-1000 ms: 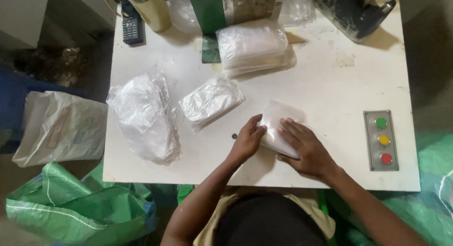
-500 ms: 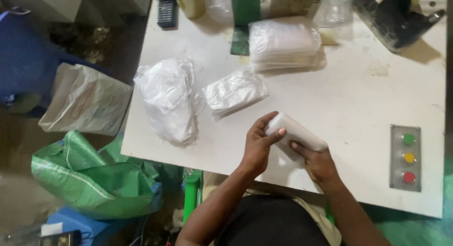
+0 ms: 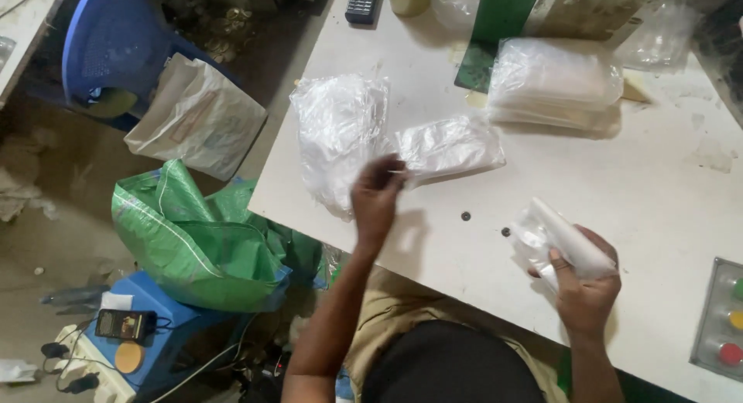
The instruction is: Manually folding and stacking plastic bags on a factory workbench
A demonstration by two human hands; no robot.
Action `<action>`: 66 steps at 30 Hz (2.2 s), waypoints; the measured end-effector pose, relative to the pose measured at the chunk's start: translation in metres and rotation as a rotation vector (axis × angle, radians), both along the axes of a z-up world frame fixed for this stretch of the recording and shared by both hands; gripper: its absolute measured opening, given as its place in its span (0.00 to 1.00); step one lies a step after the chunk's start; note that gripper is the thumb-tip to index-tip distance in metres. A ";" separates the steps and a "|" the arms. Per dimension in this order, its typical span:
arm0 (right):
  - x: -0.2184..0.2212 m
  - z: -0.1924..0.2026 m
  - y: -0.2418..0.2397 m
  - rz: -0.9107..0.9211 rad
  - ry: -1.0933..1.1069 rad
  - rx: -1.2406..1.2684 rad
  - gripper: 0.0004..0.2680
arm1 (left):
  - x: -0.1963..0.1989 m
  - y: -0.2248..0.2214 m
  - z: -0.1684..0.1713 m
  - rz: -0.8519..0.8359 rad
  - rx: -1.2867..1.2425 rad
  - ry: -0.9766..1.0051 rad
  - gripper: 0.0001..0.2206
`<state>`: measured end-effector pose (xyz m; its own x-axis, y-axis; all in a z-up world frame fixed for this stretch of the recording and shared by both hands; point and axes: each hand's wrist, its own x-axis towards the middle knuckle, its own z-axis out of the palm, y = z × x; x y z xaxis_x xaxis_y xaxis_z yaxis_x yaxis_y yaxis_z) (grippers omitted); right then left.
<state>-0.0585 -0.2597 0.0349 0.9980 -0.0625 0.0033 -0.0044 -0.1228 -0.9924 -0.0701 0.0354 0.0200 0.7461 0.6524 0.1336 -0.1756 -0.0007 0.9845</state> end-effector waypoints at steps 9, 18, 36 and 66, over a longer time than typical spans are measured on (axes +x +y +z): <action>0.004 -0.032 -0.043 0.179 0.243 0.059 0.19 | -0.018 0.117 -0.018 0.415 0.718 0.531 0.08; 0.031 -0.062 -0.140 -0.500 -0.048 -0.027 0.12 | 0.021 -0.103 0.024 -0.602 -0.032 0.139 0.13; 0.006 -0.004 -0.108 0.323 -0.181 -0.793 0.15 | 0.069 -0.151 -0.012 -0.652 -0.130 0.662 0.15; 0.032 -0.023 -0.074 0.096 0.134 0.306 0.14 | 0.041 -0.180 -0.023 -0.515 0.480 0.022 0.21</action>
